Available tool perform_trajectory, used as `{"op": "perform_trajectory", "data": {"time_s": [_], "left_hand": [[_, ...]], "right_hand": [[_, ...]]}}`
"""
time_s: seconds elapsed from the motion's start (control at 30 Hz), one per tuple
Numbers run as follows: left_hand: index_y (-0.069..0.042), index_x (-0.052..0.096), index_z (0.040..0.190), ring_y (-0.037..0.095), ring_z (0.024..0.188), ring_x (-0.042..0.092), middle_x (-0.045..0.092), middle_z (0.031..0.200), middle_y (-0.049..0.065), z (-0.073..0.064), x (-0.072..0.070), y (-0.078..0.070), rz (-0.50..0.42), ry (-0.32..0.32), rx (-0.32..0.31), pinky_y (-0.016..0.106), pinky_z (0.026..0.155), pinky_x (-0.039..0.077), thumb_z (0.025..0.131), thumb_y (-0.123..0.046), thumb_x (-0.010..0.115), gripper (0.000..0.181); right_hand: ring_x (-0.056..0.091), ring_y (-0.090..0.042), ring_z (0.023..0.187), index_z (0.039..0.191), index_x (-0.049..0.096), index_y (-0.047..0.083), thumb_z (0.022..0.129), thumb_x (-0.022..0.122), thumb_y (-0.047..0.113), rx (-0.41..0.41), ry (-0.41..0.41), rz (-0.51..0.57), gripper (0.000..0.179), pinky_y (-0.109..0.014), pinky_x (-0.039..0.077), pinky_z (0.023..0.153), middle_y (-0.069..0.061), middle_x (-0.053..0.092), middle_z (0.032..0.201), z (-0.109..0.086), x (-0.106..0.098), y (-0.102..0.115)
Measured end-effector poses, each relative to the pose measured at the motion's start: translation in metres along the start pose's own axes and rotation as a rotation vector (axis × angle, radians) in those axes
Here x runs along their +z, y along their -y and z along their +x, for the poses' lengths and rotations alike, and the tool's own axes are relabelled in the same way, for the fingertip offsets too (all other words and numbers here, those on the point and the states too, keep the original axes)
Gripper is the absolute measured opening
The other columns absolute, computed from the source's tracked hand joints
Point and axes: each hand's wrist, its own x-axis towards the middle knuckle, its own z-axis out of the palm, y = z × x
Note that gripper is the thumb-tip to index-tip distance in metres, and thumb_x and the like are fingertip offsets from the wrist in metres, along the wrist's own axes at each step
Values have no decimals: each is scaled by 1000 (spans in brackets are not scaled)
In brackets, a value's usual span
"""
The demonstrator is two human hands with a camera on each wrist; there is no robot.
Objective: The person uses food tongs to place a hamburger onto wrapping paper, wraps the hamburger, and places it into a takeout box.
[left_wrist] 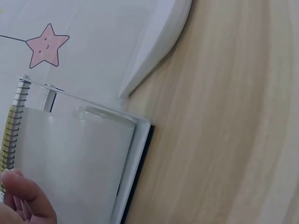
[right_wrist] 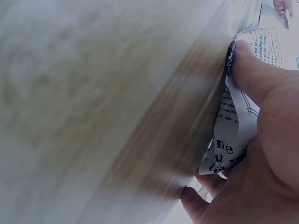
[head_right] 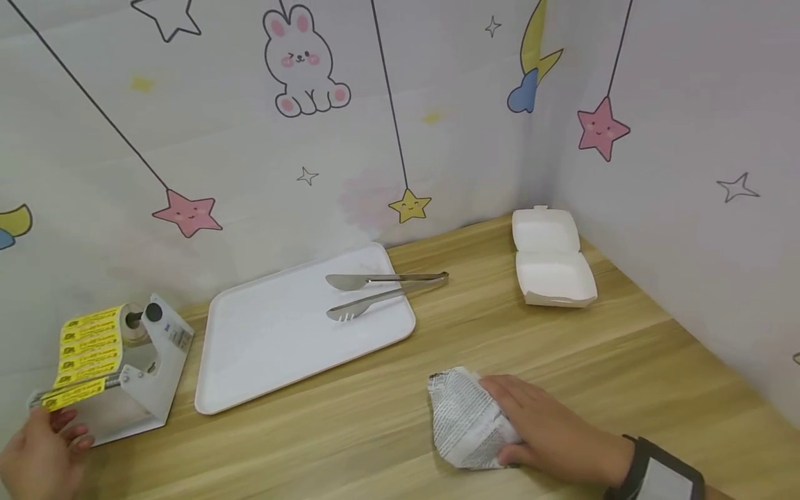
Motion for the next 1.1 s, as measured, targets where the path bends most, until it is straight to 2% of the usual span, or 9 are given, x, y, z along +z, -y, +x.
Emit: {"op": "perform_trajectory", "data": {"time_s": [0.2, 0.37, 0.53, 0.63, 0.73, 0.87, 0.97, 1.0, 1.1], "left_hand": [[-23, 64, 98, 4, 58, 56, 63, 80, -12, -1, -2, -3, -53, -15, 136, 23, 40, 46, 104, -31, 57, 12], [-15, 61, 90, 5, 47, 54, 64, 76, -8, -14, -1, -2, -126, -57, 293, 20, 37, 43, 103, -21, 59, 15], [-16, 58, 90, 4, 45, 49, 58, 82, -3, -43, 5, -3, -181, -99, 468, 14, 39, 40, 105, -19, 55, 16], [-14, 59, 92, 7, 49, 48, 57, 81, 0, -70, 12, -8, -193, -36, 530, 15, 42, 41, 105, -20, 54, 16], [-7, 58, 93, 13, 52, 50, 59, 77, 5, -106, 25, -7, -273, 217, 578, 19, 44, 43, 106, -15, 54, 15], [10, 54, 108, 18, 63, 58, 62, 90, 14, -146, 52, 14, -410, 898, 698, 25, 51, 48, 102, 13, 43, 13], [10, 55, 125, 14, 78, 64, 65, 105, 10, -177, 76, 40, -271, 1345, 780, 24, 60, 55, 94, 26, 41, 37], [9, 54, 130, 14, 83, 66, 66, 107, 10, -188, 85, 49, -207, 1439, 814, 25, 65, 57, 93, 27, 45, 42], [0, 46, 146, 16, 100, 67, 68, 113, 12, -225, 114, 81, -9, 1580, 920, 31, 83, 58, 90, 20, 60, 61]], "right_hand": [[45, -35, 137, 159, 28, 5, 89, 62, 61, -16, -17, -4, 96, -9, -1, 114, -12, 42, 156, 7, -4, 1], [46, -36, 137, 158, 28, 4, 89, 62, 60, -29, -20, -17, 95, -9, -1, 114, -14, 43, 156, 8, -8, 1], [46, -35, 137, 159, 28, 5, 89, 62, 61, -23, -18, -19, 95, -10, 2, 114, -13, 43, 156, 9, -8, 2], [46, -34, 138, 159, 28, 7, 89, 62, 61, -21, -15, -16, 95, -12, 9, 117, -12, 43, 156, 9, -7, 2], [46, -32, 138, 159, 28, 8, 88, 62, 62, -24, -13, -26, 96, -20, 19, 118, -10, 43, 156, 10, -6, 3], [47, -31, 137, 159, 30, 8, 87, 61, 65, -29, -10, -50, 98, -40, 35, 112, -10, 44, 155, 11, -4, 7], [47, -30, 137, 159, 31, 8, 86, 60, 67, -24, 0, -51, 98, -54, 41, 104, -9, 44, 156, 12, -3, 9], [47, -31, 137, 159, 31, 8, 85, 60, 67, -20, 4, -46, 98, -57, 41, 103, -9, 44, 156, 13, -2, 10], [46, -34, 136, 159, 31, 8, 86, 59, 68, 0, 28, -20, 98, -62, 41, 102, -10, 43, 156, 14, -2, 13]]}}
